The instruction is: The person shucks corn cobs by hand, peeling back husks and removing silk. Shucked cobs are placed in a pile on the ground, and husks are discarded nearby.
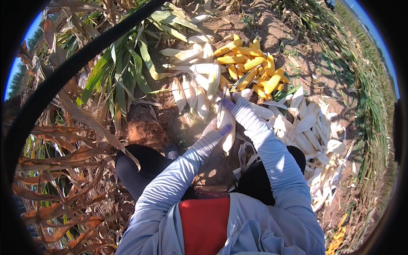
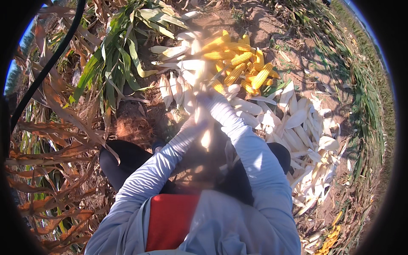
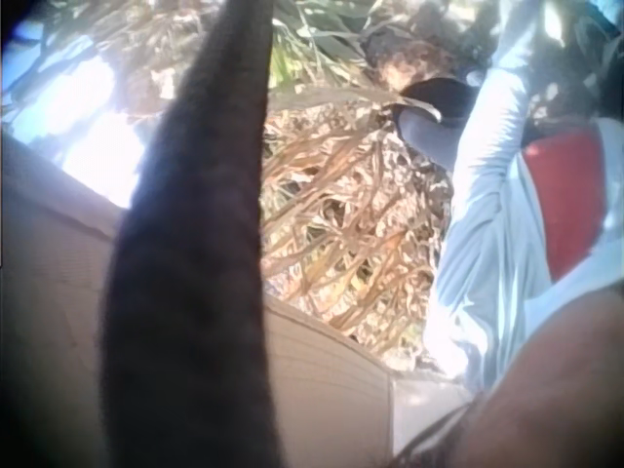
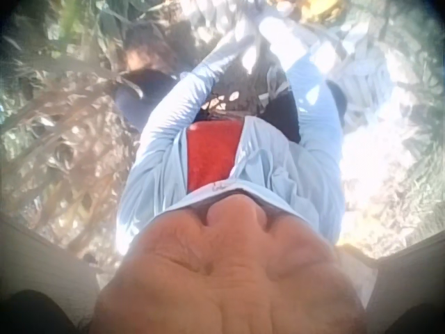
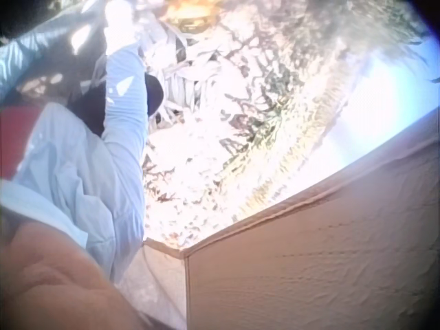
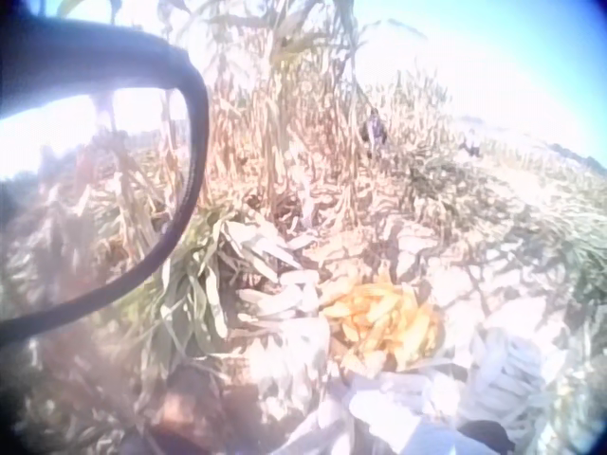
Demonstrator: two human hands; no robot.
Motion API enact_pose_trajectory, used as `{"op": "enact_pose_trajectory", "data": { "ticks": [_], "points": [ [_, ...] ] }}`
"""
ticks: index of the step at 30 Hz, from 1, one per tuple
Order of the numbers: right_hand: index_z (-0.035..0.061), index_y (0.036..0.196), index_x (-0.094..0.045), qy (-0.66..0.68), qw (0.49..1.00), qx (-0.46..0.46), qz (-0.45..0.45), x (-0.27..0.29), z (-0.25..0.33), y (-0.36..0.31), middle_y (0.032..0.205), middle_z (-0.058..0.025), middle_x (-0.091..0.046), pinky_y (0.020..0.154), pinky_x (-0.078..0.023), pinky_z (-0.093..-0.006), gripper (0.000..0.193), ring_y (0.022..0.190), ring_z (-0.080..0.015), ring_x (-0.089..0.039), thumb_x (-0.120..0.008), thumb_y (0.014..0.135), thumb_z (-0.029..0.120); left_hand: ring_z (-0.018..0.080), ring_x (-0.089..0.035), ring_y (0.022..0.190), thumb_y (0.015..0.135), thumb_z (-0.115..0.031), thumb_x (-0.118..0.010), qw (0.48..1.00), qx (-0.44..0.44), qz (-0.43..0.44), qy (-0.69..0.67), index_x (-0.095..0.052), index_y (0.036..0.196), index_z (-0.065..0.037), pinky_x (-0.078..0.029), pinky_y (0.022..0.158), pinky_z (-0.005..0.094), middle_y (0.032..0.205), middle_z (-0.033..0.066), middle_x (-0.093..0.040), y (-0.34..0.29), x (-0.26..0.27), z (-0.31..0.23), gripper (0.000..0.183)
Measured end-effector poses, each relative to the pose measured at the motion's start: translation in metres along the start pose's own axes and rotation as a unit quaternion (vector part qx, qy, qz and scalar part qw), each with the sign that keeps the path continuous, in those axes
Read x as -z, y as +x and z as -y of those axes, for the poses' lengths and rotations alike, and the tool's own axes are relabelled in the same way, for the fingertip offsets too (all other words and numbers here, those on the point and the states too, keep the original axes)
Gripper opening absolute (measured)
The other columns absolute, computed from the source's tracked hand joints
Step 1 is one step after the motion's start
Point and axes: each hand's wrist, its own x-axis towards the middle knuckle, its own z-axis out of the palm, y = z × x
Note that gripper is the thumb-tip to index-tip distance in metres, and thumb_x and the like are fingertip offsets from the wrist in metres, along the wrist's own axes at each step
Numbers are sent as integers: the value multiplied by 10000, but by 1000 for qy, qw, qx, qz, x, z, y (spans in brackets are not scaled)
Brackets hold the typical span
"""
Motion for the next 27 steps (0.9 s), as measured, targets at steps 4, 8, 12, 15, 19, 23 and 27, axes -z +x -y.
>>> {"op": "enact_pose_trajectory", "data": {
  "ticks": [4,8,12,15,19,23,27],
  "points": [
    [-30,1058,-519,251,967,-31,-30,-14,-21,5,903,-42,-587,736,-444,-207,271,801,-100,-532,-525,886,179,116,-539,882,751,-192,-706,989,16,-5,147,-478,1145,-43,-451,785,250,1009,35,-571,9,2,-4,479],
    [-28,1054,-526,367,927,-48,-60,-19,-24,9,920,-34,-585,736,-445,-180,247,809,-80,-529,-519,891,157,116,-547,867,748,-191,-708,980,60,-46,182,-498,1131,-25,-450,769,246,986,34,-589,1,-3,-17,467],
    [-3,1050,-545,246,964,-78,-72,-18,-10,2,937,-25,-583,748,-440,-177,245,807,-75,-528,-535,885,178,132,-552,895,758,-229,-693,976,47,-38,207,-491,1137,-8,-443,788,254,1018,65,-590,1,-3,-16,484],
    [12,1045,-555,316,942,-84,-75,-17,-5,-5,942,-28,-587,770,-438,-211,262,820,-99,-535,-542,879,214,170,-540,957,755,-240,-678,984,22,-38,173,-444,1168,-8,-429,837,281,1056,91,-573,10,6,-3,528],
    [8,1015,-557,437,893,-97,-55,-17,-27,-4,953,-71,-603,810,-454,-271,253,829,-172,-574,-514,891,223,209,-518,1031,732,-251,-677,973,-86,-26,212,-384,1199,-9,-408,894,313,1080,117,-553,21,16,21,602],
    [11,1016,-544,318,935,-118,-106,-7,-77,9,956,-90,-599,806,-464,-296,281,844,-193,-572,-417,921,243,188,-514,1017,705,-220,-697,996,-77,-6,-36,-392,1194,-17,-403,891,298,1096,98,-538,24,19,32,611],
    [9,1054,-516,258,950,-164,-68,2,-103,12,984,-91,-588,819,-453,-296,334,893,-200,-557,-343,932,267,175,-508,1014,707,-191,-675,996,-35,16,79,-400,1185,-30,-406,894,285,1097,90,-530,14,4,19,574]
  ]
}}
